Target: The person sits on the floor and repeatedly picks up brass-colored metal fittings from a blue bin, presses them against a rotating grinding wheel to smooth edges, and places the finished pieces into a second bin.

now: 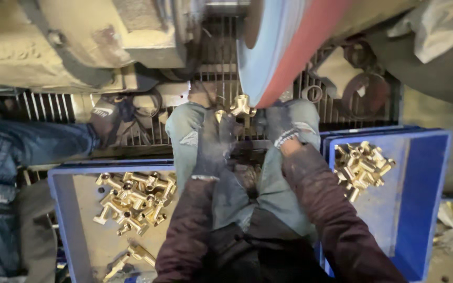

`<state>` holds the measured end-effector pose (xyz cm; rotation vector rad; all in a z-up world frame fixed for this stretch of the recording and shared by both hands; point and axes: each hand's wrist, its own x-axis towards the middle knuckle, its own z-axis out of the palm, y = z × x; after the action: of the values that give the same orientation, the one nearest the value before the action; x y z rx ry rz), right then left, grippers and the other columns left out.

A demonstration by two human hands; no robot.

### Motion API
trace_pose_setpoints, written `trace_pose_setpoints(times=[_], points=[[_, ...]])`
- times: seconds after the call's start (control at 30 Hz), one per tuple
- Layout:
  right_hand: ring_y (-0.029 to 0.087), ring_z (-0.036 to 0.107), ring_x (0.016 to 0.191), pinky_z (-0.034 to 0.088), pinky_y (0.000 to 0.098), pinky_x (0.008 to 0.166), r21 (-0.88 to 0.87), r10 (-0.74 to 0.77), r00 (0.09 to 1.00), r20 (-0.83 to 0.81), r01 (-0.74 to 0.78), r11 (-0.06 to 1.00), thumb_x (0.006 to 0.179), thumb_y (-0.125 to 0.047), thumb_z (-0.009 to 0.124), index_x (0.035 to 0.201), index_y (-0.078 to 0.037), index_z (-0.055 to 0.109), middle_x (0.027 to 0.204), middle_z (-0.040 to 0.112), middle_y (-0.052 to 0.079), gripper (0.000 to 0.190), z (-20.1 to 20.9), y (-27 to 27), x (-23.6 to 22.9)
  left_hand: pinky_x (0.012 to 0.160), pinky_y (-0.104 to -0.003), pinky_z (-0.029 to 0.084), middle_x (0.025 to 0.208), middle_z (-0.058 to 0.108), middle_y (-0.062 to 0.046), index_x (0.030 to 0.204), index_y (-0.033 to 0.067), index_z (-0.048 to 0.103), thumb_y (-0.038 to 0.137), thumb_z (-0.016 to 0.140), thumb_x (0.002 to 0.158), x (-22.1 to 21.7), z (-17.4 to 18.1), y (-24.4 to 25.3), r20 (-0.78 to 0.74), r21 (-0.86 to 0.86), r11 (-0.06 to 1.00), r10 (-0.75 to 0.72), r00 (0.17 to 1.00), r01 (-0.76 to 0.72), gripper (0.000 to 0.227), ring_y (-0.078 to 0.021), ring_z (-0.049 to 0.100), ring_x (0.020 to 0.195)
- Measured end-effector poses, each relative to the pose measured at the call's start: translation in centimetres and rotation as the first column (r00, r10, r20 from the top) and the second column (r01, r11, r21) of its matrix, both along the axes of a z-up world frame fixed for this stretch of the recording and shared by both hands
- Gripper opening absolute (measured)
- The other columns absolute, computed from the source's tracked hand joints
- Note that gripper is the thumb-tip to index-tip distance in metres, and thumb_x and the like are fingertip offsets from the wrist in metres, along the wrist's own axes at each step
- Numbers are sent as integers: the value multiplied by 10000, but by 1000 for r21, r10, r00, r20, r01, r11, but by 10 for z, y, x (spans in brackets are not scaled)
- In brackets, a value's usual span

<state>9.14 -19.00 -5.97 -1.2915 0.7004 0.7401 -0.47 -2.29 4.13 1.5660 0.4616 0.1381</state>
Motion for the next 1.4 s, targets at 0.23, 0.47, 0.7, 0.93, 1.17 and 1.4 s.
trace_pose_setpoints(times=[0.23, 0.47, 0.7, 0.93, 1.17, 1.4], points=[[148, 495, 514, 391, 345, 470, -11, 312, 948, 68, -312, 950, 1009, -336, 594, 931, -70, 672, 670, 543, 39, 288, 26, -22, -13, 560, -274, 439, 836, 662, -15, 1156, 101, 592, 348, 568, 1064, -25, 21, 1, -135, -67, 997, -42, 990, 34, 264, -81, 582, 673], [131, 608, 747, 520, 316, 659, -91, 180, 906, 382, -157, 983, 1044, -396, 626, 1157, -75, 639, 907, 636, 31, 341, 51, -73, -39, 499, -218, 419, 825, 703, -14, 1073, 82, 620, 382, 548, 1074, -4, -5, 12, -140, -361, 923, -198, 970, 136, 308, -49, 580, 612], [210, 655, 684, 572, 376, 613, 109, -22, 954, 298, -11, 994, 1026, -347, 619, 1156, -28, 614, 831, 655, 97, 345, 66, -39, -3, 472, -219, 378, 817, 721, -2, 1055, 87, 646, 393, 519, 1051, 25, -40, 1, -108, -394, 919, -83, 991, 35, 331, -43, 509, 562], [204, 689, 663, 579, 343, 595, -151, 74, 900, 429, -9, 988, 1020, -291, 573, 1232, -33, 551, 863, 677, 97, 335, 99, -17, -22, 479, -232, 373, 755, 609, 28, 1016, 117, 638, 426, 553, 1044, 37, -91, -11, -234, -554, 803, 105, 967, -221, 322, -58, 493, 572], [137, 650, 679, 569, 278, 565, -247, 106, 872, 478, 18, 969, 996, -121, 636, 1235, -44, 596, 899, 672, 60, 254, 152, 22, -60, 490, -273, 426, 743, 621, 28, 1037, 141, 695, 445, 489, 1012, 56, -109, -43, -346, -733, 615, 30, 938, -291, 368, -87, 517, 558], [141, 690, 765, 597, 285, 664, -314, 238, 754, 613, -43, 948, 1008, -101, 660, 1175, -25, 624, 899, 695, 74, 187, 188, -14, -79, 460, -252, 403, 736, 584, 18, 1101, 70, 616, 328, 603, 1062, 4, -42, -8, -246, -812, 574, -171, 954, -106, 261, -86, 517, 547]])
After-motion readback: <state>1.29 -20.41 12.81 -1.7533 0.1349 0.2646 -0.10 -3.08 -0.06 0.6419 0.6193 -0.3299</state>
